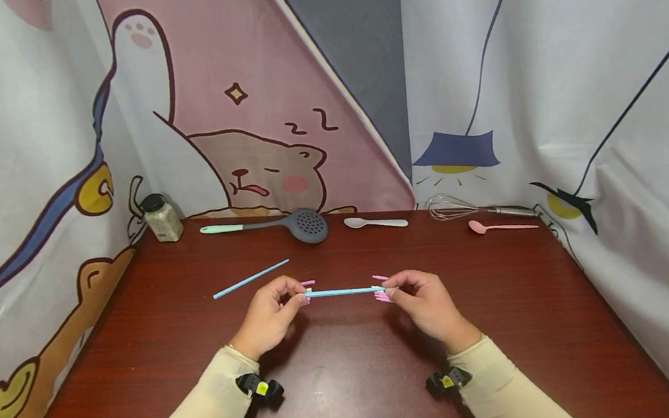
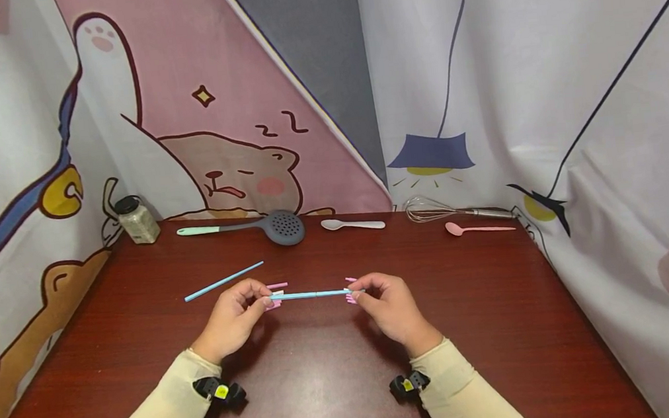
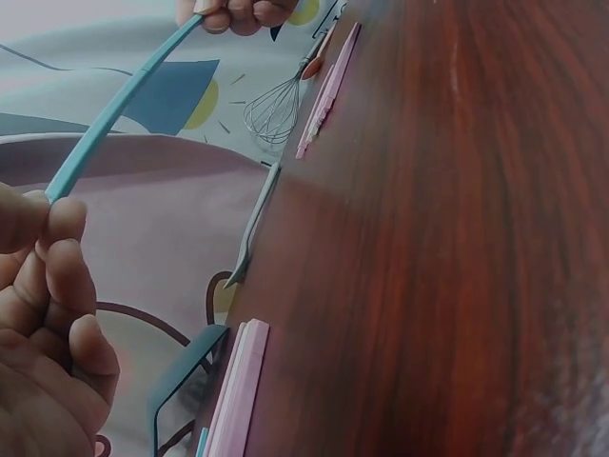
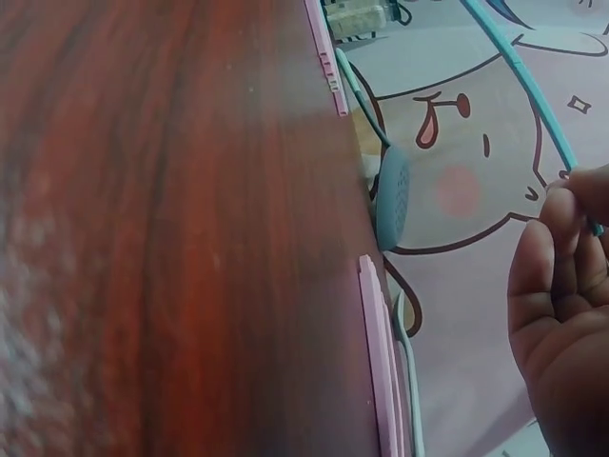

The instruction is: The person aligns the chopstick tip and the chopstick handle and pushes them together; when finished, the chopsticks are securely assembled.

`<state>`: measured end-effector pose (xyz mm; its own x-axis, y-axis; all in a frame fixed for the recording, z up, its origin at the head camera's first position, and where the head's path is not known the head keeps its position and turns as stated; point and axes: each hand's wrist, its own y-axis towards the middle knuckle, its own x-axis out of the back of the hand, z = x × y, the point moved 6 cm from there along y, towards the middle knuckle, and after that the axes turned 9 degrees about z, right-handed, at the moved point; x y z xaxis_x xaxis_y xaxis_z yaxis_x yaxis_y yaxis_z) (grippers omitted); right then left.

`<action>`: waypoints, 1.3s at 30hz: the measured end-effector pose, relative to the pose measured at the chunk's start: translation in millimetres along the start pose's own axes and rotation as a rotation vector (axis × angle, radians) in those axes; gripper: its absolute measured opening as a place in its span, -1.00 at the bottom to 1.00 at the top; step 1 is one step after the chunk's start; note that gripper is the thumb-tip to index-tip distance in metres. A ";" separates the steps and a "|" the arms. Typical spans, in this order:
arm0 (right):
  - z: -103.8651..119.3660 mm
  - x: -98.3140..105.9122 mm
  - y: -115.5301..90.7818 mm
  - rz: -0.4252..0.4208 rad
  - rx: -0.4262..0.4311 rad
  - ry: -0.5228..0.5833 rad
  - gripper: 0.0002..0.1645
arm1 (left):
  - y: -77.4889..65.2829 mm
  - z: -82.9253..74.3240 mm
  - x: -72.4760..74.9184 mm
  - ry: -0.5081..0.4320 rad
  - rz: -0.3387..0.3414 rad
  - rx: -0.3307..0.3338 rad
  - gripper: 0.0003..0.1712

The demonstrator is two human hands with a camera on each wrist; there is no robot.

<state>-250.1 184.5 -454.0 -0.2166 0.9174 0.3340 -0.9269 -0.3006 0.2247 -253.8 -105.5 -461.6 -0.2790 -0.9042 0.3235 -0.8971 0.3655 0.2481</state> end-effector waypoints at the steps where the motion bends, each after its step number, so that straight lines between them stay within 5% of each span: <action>1: -0.6 -0.7 0.1 0.002 -0.002 0.003 -0.90 | -0.4 0.1 -0.1 -0.001 -0.004 -0.001 -0.87; 17: -7.7 -2.9 1.3 0.029 -0.008 0.159 -0.81 | -6.2 3.8 -4.6 -0.041 -0.033 -0.042 -0.93; 31: -19.3 2.5 0.3 0.007 -0.140 0.070 -0.85 | -5.4 5.5 0.3 -0.107 -0.052 -0.045 -0.90; 39: -19.7 2.6 1.1 0.009 -0.146 0.072 -0.86 | -4.5 10.7 -0.7 -0.094 -0.049 -0.020 -0.90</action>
<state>-257.7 191.7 -471.0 -0.2412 0.9328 0.2679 -0.9584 -0.2723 0.0853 -253.2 -108.9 -472.7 -0.2666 -0.9375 0.2234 -0.9038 0.3237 0.2799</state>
